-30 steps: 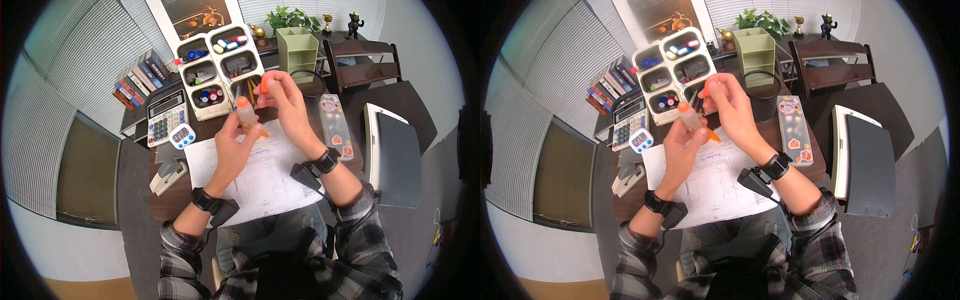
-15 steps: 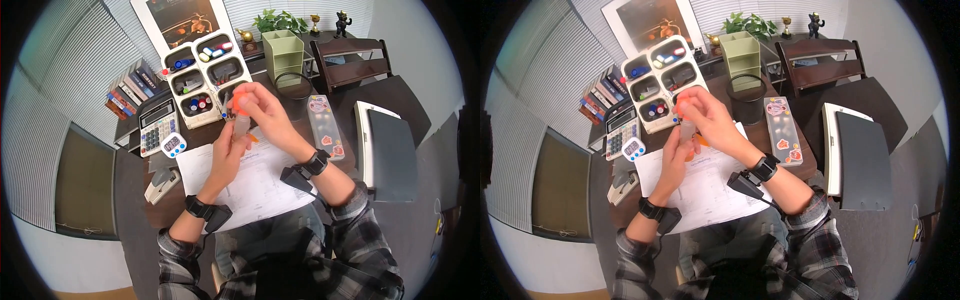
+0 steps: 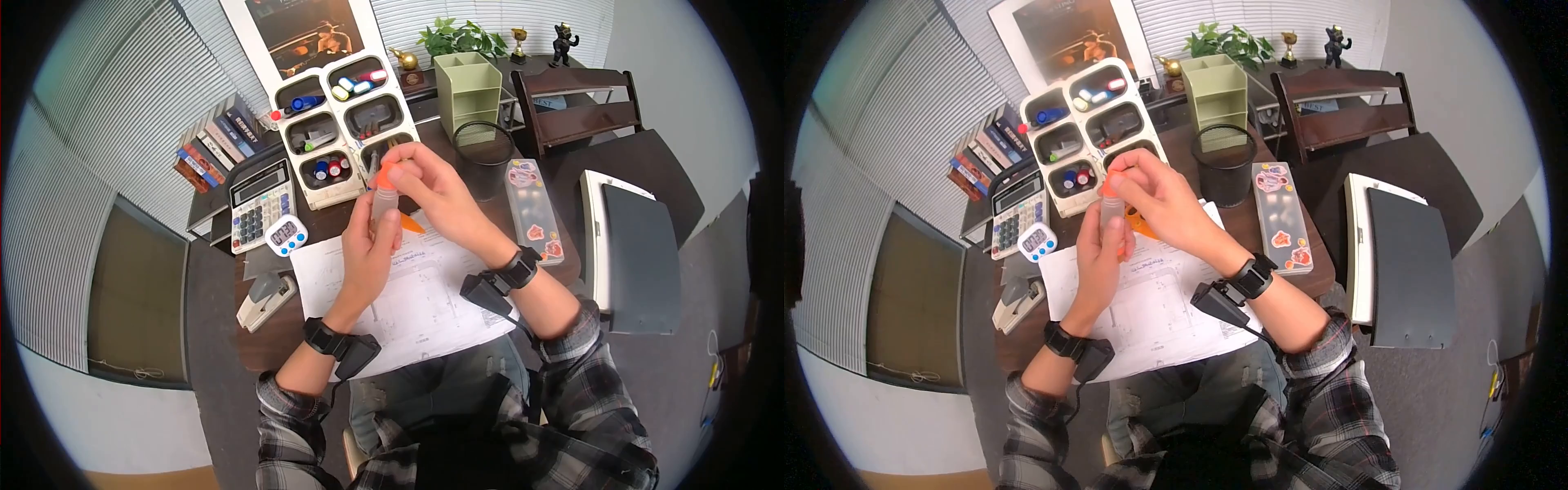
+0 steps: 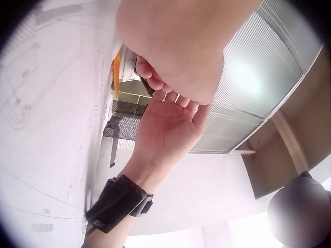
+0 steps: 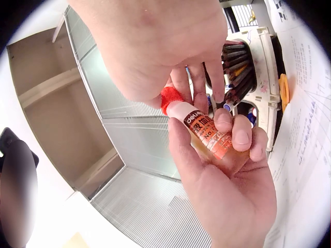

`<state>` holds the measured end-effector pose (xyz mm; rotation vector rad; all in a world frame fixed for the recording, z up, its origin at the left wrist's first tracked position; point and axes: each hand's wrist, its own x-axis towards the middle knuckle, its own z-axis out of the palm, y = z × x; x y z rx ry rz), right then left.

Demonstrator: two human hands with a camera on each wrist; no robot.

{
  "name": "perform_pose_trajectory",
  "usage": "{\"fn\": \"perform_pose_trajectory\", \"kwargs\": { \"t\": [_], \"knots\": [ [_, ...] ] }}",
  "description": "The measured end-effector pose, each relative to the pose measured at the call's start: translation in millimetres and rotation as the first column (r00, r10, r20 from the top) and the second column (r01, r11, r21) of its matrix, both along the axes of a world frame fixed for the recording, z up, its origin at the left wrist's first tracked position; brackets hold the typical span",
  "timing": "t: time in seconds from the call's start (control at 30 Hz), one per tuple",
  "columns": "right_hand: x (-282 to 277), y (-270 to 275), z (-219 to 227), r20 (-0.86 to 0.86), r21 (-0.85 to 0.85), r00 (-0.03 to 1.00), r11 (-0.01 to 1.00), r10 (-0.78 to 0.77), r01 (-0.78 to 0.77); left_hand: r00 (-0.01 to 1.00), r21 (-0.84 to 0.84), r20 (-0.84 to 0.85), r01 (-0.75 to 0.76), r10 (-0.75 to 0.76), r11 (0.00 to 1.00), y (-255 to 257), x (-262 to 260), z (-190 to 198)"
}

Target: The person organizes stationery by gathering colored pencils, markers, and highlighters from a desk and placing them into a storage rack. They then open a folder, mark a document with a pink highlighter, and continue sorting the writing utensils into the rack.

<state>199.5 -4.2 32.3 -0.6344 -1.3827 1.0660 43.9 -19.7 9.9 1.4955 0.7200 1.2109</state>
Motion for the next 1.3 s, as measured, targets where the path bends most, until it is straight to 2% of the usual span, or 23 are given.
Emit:
{"fn": "perform_pose_trajectory", "kwargs": {
  "t": [0.4, 0.5, 0.7, 0.87, 0.93, 1.0, 1.07, 1.3],
  "knots": [
    [-5, -3, 1, 0.107, 0.062, 0.988, 0.993, -0.11, 0.104, 0.993, 0.054, -0.049, -0.104, 0.107, 0.993, 3, -1, -6],
    [-4, -3, 1, 0.135, 0.087, 0.979, 0.986, -0.151, 0.141, 0.992, 0.064, -0.016, -0.121, 0.122, 0.991, 4, 0, -7],
    [-7, -4, 1, 0.087, 0.066, 0.989, 0.991, -0.12, 0.114, 0.977, 0.159, -0.042, -0.201, 0.21, 0.967, 4, 0, -8],
    [-7, -7, 2, 0.125, 0.021, 0.988, 0.996, -0.094, 0.092, 0.954, 0.237, -0.029, -0.284, 0.3, 0.929, 9, 1, -16],
    [-8, -7, 1, 0.212, 0.099, 0.959, 0.98, -0.188, 0.17, 0.946, 0.229, -0.096, -0.282, 0.31, 0.932, 7, -1, -17],
    [-10, -8, 1, 0.244, 0.111, 0.948, 0.977, -0.203, 0.18, 0.942, 0.212, -0.107, -0.29, 0.317, 0.933, 8, -3, -18],
    [-10, -7, 0, 0.297, 0.232, 0.903, 0.941, -0.309, 0.245, 0.948, 0.226, -0.139, -0.252, 0.287, 0.941, 9, -3, -17],
    [-7, -6, -2, 0.295, 0.192, 0.904, 0.946, -0.308, 0.26, 0.956, 0.231, -0.049, -0.27, 0.289, 0.935, 8, 1, -16]
  ]
}}
